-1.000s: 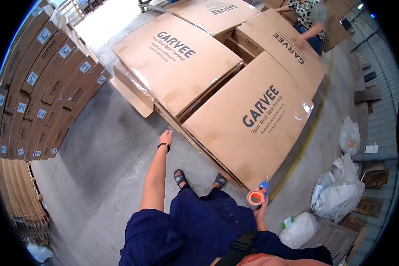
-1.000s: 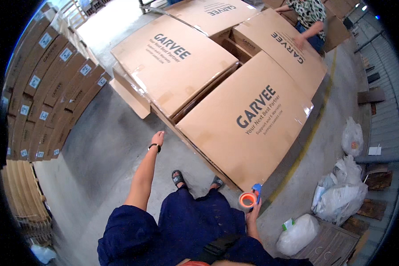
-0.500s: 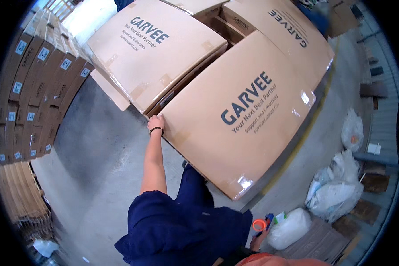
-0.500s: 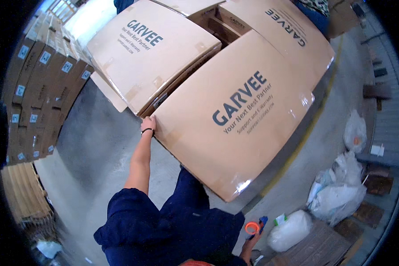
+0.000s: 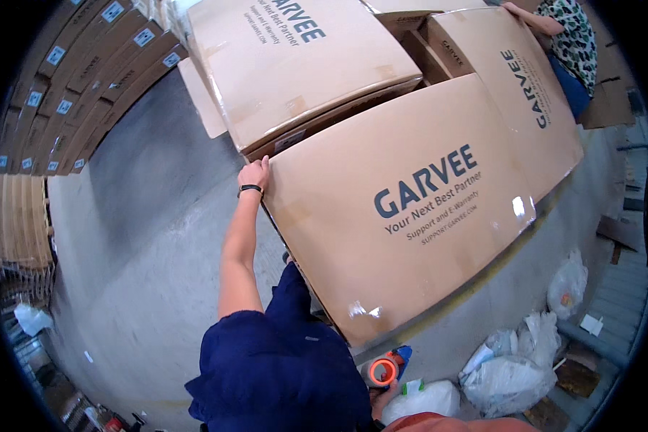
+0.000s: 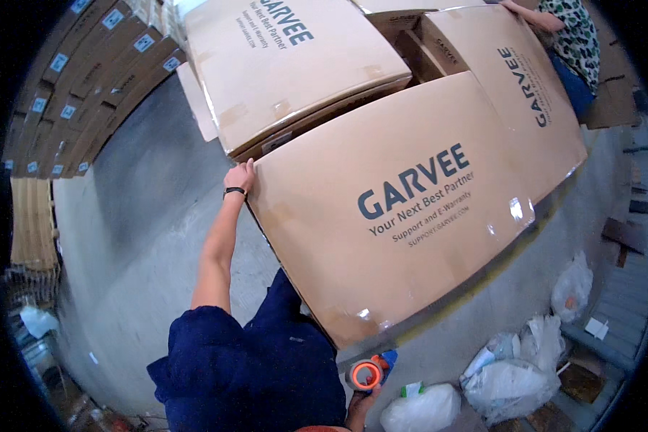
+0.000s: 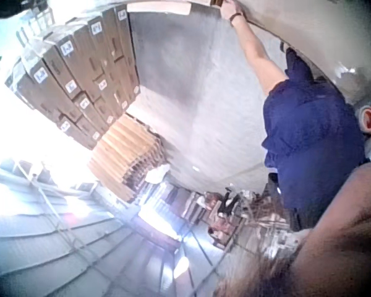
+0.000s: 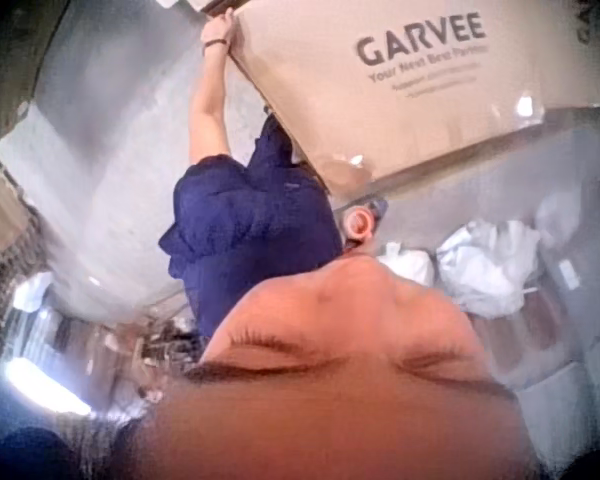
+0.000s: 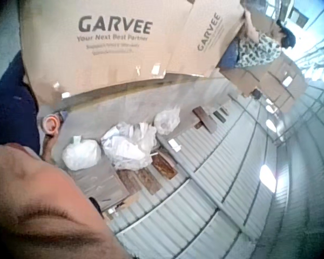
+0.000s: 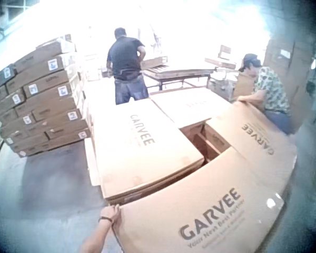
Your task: The person seals several large cardboard boxes using a handheld tape dispenser, applying tape across the seams and pressing it down by hand.
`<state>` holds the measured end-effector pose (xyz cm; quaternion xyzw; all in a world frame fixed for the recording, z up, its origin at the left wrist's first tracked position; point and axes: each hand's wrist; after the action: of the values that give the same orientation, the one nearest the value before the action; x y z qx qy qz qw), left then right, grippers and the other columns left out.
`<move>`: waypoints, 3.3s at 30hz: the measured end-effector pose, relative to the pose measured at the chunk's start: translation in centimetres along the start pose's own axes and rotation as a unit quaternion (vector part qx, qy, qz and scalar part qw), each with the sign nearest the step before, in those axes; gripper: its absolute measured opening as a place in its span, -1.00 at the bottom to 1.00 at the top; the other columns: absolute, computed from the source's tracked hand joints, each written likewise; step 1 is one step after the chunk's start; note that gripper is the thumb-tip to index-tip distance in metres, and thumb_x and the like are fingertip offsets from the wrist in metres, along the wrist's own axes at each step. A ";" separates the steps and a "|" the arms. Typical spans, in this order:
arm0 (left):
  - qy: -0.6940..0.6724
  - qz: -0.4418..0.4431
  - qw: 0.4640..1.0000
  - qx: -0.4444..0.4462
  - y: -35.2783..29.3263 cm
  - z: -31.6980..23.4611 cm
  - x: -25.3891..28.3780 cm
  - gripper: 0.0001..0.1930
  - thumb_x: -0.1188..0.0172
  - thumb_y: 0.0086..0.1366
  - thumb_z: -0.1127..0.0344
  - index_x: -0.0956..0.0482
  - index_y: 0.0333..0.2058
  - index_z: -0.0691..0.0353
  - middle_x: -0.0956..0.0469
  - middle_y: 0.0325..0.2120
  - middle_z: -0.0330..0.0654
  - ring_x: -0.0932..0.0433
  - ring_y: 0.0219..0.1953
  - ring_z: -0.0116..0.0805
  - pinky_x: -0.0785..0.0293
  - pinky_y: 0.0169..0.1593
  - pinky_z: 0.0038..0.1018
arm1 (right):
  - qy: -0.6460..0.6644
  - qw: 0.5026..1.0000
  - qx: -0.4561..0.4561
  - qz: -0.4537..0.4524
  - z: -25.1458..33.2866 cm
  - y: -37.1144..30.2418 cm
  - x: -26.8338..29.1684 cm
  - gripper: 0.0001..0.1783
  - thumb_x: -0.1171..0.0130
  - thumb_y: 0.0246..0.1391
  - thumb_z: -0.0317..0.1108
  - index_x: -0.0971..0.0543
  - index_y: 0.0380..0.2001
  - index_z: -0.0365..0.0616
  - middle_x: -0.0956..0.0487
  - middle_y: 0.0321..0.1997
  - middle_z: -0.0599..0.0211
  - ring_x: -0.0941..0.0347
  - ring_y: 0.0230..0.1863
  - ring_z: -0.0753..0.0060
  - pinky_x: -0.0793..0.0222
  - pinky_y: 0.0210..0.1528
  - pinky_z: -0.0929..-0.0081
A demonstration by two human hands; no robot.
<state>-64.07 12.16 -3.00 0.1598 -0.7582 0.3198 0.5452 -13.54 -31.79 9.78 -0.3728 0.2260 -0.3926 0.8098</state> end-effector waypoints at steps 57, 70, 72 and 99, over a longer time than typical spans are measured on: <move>0.391 0.210 0.709 -0.548 -32.7 -17.9 -13.6 0.44 -0.48 -0.39 -0.05 0.57 0.20 0.15 0.62 0.16 0.36 0.60 0.22 0.34 0.34 0.09 0.33 | -0.023 0.976 0.190 -0.102 -7.5 6.5 5.2 -0.36 0.02 -0.03 -0.19 -0.24 0.12 -0.29 -0.32 0.12 0.21 -0.19 0.15 0.43 -0.03 0.19 0.51; 0.360 0.224 0.692 -0.585 -31.2 -17.1 -11.1 0.36 -0.41 -0.33 -0.15 0.50 0.23 0.04 0.58 0.18 0.33 0.57 0.24 0.27 0.41 0.10 0.32 | 0.070 0.905 0.235 -0.347 -16.8 0.9 -17.3 -0.40 -0.01 -0.06 -0.32 -0.27 0.11 -0.25 -0.40 0.03 0.20 -0.26 0.07 0.41 -0.11 0.12 0.51; 0.376 0.250 0.496 -0.742 -28.0 -16.6 -9.9 0.30 -0.38 -0.30 -0.16 0.42 0.24 0.00 0.53 0.20 0.28 0.52 0.25 0.26 0.40 0.11 0.30 | 0.134 0.920 0.221 -0.295 -14.1 0.1 -18.0 -0.42 0.01 -0.04 -0.26 -0.28 0.09 -0.26 -0.40 0.03 0.22 -0.26 0.08 0.41 -0.12 0.12 0.52; 0.453 0.191 0.301 -0.817 -9.9 -8.7 -5.6 -0.08 0.13 0.09 -0.30 0.42 0.24 -0.09 0.55 0.22 0.18 0.48 0.25 0.30 0.34 0.10 0.33 | 0.180 0.906 0.189 -0.334 -32.5 -8.4 -56.1 -0.27 -0.18 -0.15 -0.30 -0.22 0.17 0.00 -0.40 -0.22 0.10 -0.35 -0.31 0.35 -0.31 -0.20 0.43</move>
<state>-49.94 9.94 -3.40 -0.6873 -0.2733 -0.3464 0.5769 -71.97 -3.98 0.30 -0.1896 0.1518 -0.7360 0.6319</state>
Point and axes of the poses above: each hand's wrist, its own y-axis towards the middle knuckle, its own x-axis out of the back of the hand, z = x × y
